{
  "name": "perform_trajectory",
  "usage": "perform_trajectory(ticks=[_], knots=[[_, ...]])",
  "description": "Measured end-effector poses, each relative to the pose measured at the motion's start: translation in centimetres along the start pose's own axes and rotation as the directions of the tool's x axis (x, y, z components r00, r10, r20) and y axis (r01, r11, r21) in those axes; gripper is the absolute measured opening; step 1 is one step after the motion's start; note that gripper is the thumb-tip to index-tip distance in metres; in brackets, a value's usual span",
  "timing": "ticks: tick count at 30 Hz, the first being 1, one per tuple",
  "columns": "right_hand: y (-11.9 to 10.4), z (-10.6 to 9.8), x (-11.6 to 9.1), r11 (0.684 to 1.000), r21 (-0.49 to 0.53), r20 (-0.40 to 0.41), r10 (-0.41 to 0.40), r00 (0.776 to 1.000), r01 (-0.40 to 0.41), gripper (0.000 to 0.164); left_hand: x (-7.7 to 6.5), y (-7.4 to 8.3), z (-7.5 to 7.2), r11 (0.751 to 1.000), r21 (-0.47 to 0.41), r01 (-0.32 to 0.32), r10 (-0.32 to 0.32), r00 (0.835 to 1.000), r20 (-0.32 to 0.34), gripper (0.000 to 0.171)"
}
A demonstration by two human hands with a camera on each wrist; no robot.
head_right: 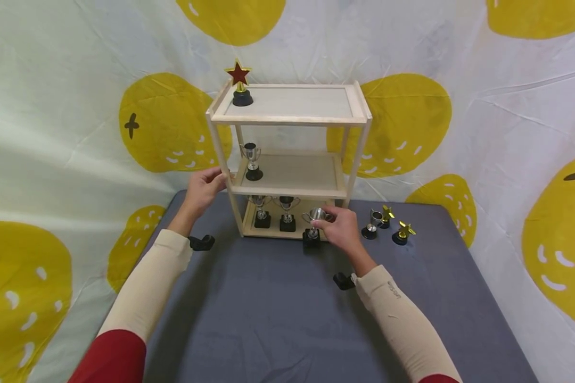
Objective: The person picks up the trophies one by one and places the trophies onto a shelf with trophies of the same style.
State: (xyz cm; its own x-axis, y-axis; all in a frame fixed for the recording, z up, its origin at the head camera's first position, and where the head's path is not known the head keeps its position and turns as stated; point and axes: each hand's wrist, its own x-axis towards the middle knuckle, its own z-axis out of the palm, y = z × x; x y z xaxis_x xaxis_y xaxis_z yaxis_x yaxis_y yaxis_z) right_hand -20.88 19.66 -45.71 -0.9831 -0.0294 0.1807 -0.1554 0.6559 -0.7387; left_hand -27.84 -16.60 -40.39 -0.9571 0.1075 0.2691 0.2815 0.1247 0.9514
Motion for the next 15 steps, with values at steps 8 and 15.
perform_trajectory(ticks=[8,15], knots=[[-0.5,0.6,0.2,0.999,-0.034,-0.024,0.015,1.0,-0.016,0.049,-0.2,-0.3,0.0,1.0,0.008,-0.006,0.006,1.0,0.006,0.037],[-0.9,1.2,0.6,0.997,-0.065,-0.072,0.031,0.997,-0.036,0.047,-0.1,0.2,0.0,0.999,-0.024,0.023,-0.023,1.0,0.011,0.034]])
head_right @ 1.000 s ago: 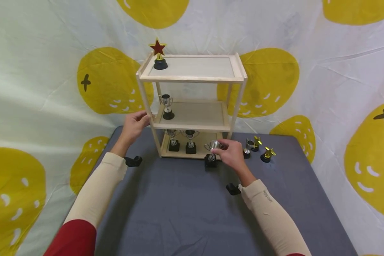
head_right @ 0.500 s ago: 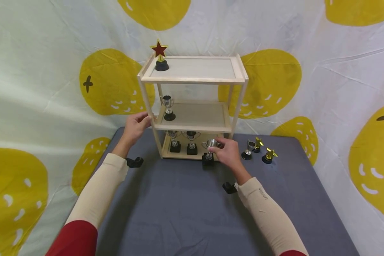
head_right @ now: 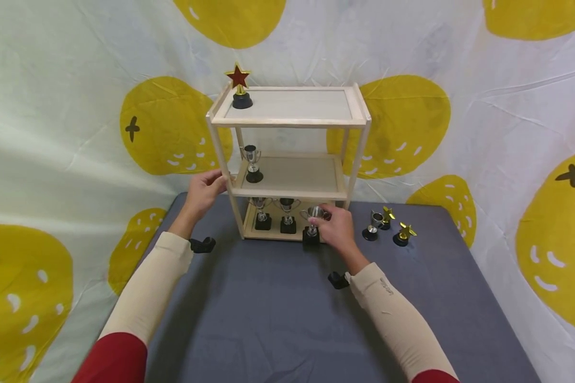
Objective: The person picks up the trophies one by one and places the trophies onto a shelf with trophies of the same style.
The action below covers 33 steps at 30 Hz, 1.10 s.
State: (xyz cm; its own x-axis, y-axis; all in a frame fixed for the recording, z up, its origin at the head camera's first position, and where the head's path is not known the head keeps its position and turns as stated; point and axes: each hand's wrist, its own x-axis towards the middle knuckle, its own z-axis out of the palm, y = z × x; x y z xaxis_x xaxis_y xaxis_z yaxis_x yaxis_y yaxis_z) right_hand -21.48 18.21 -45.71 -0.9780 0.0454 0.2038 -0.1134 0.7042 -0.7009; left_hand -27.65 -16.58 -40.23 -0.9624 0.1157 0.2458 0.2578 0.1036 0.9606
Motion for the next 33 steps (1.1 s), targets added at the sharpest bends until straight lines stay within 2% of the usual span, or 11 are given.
perform_trajectory(ticks=[7,16,22,33], knots=[[-0.1,0.6,0.3,1.0,0.025,-0.031,0.018,0.999,-0.017,0.044,-0.8,1.8,0.1,1.0,0.024,-0.008,0.008,1.0,0.024,0.031],[0.0,1.3,1.1,0.997,0.065,-0.051,0.036,0.998,-0.033,0.047,0.1,-0.3,0.0,1.0,0.016,-0.007,0.007,1.0,-0.011,0.036],[-0.2,1.6,1.5,0.994,0.077,-0.023,0.079,0.997,-0.077,0.048,0.1,-0.4,0.1,1.0,0.017,-0.012,0.012,1.0,-0.009,0.038],[0.4,2.4,2.4,0.993,0.108,-0.061,0.054,0.997,-0.047,0.046,0.2,-0.2,0.0,0.999,0.008,0.044,-0.044,0.999,-0.005,0.033]])
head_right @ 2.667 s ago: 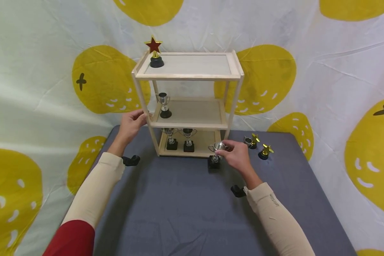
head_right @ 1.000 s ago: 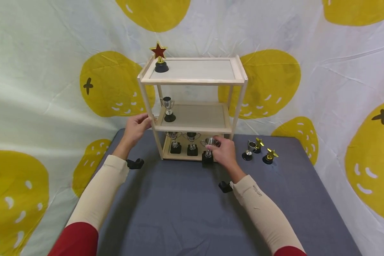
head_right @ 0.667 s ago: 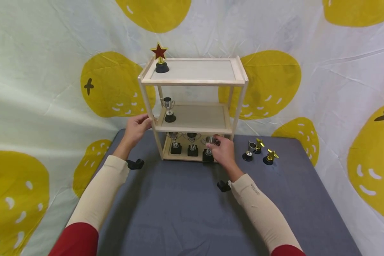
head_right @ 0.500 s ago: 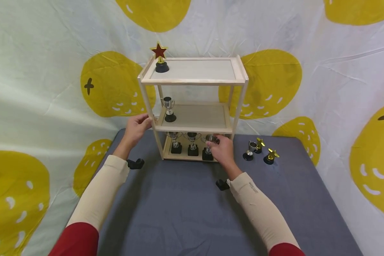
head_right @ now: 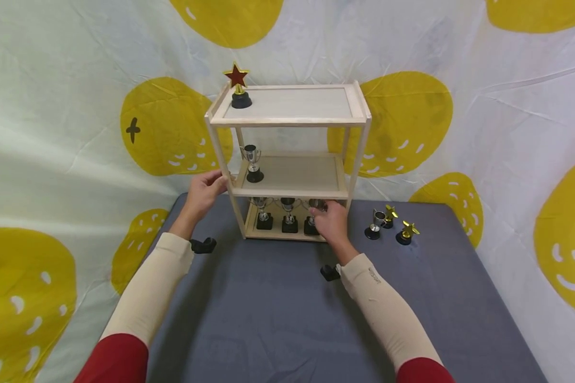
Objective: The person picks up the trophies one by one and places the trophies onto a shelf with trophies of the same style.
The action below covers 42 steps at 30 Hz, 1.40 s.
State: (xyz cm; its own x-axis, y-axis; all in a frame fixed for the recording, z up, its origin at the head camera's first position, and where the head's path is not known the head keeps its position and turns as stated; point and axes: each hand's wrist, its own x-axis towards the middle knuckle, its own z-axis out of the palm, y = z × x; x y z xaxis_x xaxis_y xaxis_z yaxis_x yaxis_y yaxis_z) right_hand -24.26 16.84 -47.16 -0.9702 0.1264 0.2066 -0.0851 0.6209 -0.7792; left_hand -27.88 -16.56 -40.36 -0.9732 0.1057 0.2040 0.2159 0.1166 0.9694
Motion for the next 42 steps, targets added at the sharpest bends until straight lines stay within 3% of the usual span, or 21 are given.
perform_trajectory(ticks=[17,23,28,33,42], knots=[[0.9,0.9,0.8,1.0,0.005,-0.042,0.031,0.999,-0.03,0.037,-0.1,-0.3,0.2,0.999,0.033,-0.013,0.014,0.999,-0.029,0.039],[1.6,1.1,1.3,0.999,-0.024,-0.048,-0.027,0.998,0.026,0.037,0.1,-0.3,0.2,0.999,0.041,-0.009,0.011,0.999,-0.034,0.038],[1.9,1.1,1.3,0.996,-0.071,-0.021,-0.055,0.998,0.054,0.048,0.1,-0.3,0.3,0.999,0.042,-0.019,0.02,0.999,-0.042,0.038],[2.1,0.7,0.8,0.993,-0.094,-0.003,-0.066,0.998,0.066,0.058,0.1,-0.4,0.5,0.999,0.039,-0.028,0.03,0.999,-0.044,0.04],[2.4,0.4,-0.7,0.98,-0.115,-0.006,-0.164,0.987,0.162,0.063,-0.1,0.1,0.5,0.999,0.045,-0.02,0.022,0.998,-0.059,0.038]])
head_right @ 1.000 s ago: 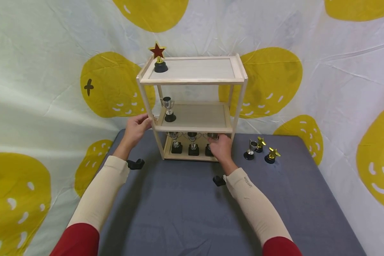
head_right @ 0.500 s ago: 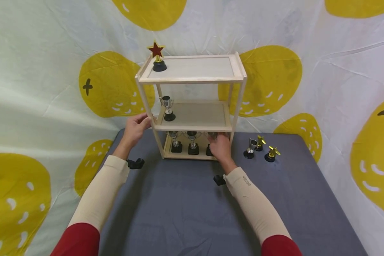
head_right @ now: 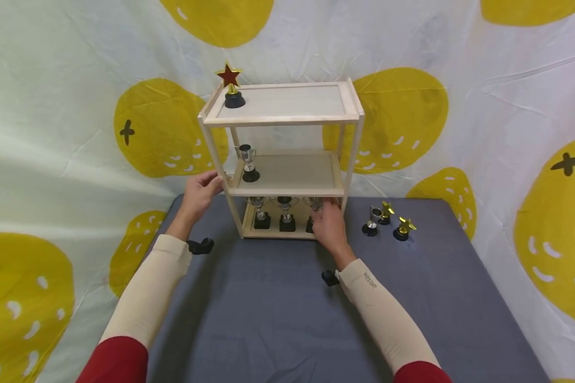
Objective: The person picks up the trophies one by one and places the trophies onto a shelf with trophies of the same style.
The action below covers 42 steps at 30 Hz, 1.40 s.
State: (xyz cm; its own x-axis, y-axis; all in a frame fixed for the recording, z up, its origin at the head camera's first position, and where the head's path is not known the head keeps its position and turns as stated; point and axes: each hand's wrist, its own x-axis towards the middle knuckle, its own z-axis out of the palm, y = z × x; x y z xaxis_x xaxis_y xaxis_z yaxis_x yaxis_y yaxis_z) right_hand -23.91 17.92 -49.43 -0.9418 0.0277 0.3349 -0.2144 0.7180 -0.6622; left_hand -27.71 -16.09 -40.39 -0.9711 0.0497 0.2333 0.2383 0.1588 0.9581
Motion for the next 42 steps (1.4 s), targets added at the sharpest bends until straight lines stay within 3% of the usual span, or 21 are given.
perform_trajectory(ticks=[5,18,26,31,38,42], knots=[[-0.2,0.0,-0.1,1.0,-0.004,-0.025,-0.023,0.999,0.023,0.069,0.2,0.0,-0.2,1.0,-0.019,-0.005,0.005,1.0,0.004,0.037],[0.1,-0.3,0.0,0.998,0.034,0.074,0.053,0.996,-0.055,0.069,0.0,-0.4,0.1,0.999,0.003,-0.033,0.033,0.999,0.023,0.038],[-0.7,-0.9,-1.2,0.996,0.068,0.033,0.049,0.998,-0.052,0.066,-0.4,1.4,-0.2,0.998,-0.028,0.062,-0.061,0.997,0.047,0.04],[-0.8,-2.3,-2.9,0.983,0.166,0.02,0.073,0.997,-0.075,0.061,-0.8,2.2,-0.5,0.998,-0.007,0.068,-0.068,0.997,0.043,0.038],[0.1,-4.6,-5.0,0.95,0.31,-0.069,0.05,0.996,-0.026,0.048,0.2,0.1,-0.4,0.999,-0.004,0.036,-0.036,0.999,0.019,0.04],[-0.5,-6.8,-6.3,0.929,0.368,-0.096,0.084,0.992,-0.043,0.041,0.0,0.8,-0.3,0.999,-0.009,0.032,-0.032,0.999,0.03,0.04]])
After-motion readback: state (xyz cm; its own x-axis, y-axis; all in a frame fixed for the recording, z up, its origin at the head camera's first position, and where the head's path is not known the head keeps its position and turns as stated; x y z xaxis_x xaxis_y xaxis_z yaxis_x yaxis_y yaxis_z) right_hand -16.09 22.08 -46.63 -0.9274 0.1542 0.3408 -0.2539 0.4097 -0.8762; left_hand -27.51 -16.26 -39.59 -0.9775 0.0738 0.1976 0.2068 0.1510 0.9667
